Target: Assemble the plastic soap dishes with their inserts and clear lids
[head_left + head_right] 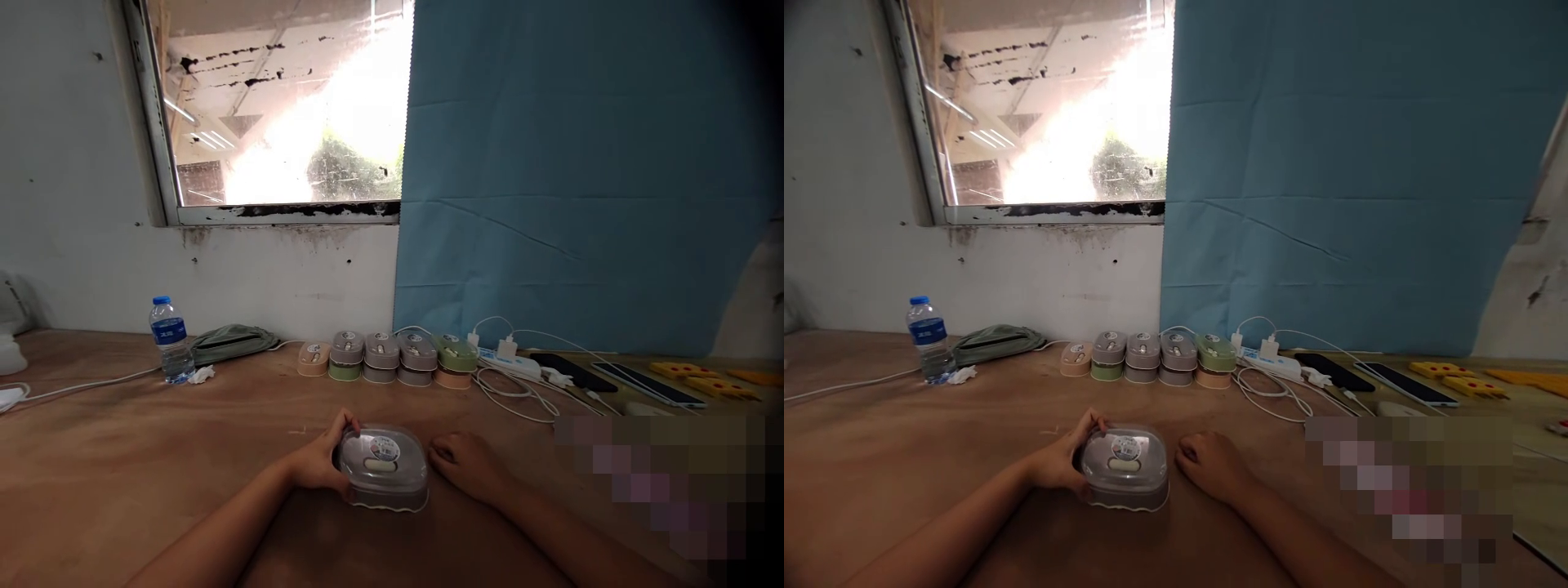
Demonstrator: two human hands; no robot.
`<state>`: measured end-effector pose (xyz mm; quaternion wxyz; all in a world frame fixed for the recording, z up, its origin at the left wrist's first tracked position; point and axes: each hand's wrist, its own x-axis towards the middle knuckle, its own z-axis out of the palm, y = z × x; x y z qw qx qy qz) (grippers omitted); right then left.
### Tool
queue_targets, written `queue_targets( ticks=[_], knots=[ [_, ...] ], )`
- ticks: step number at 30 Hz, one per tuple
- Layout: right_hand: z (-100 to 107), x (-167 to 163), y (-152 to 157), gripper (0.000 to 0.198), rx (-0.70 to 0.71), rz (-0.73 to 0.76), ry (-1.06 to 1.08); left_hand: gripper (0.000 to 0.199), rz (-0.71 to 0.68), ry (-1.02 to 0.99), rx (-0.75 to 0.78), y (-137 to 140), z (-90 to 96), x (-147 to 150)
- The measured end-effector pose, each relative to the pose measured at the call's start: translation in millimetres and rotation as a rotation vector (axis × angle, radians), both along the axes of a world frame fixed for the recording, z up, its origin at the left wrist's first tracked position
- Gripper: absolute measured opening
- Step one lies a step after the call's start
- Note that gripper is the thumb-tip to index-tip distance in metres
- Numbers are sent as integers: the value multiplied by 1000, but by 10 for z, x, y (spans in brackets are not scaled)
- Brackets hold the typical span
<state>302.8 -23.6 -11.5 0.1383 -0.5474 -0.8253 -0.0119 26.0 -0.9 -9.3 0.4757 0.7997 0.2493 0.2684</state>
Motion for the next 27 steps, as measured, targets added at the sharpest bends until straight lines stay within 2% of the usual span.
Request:
queue_targets(
  ticks=[7,9,12,14,16,18,22,24,27],
  knots=[
    [6,-1,-1,28,16,15,95,67,-72,-162,-192,24,30,24],
    [21,0,-29,25,29,28,131,60,-42,-227,-244,31,32,36],
    [35,-1,-86,8,69,53,199,53,26,-352,-308,37,20,57],
    [31,-6,-118,17,125,96,312,52,40,-415,-316,24,14,73],
    [19,-13,-141,32,198,185,453,53,36,-404,-277,-12,18,90],
    [14,-19,-162,38,262,295,530,54,30,-318,-183,-69,36,107],
    [52,-33,-200,26,284,408,498,56,12,-55,28,-190,80,138],
    [78,-31,-194,18,240,374,515,64,30,26,77,-223,89,145],
    [88,8,-117,22,206,124,641,96,67,82,133,-249,95,141]
  ],
)
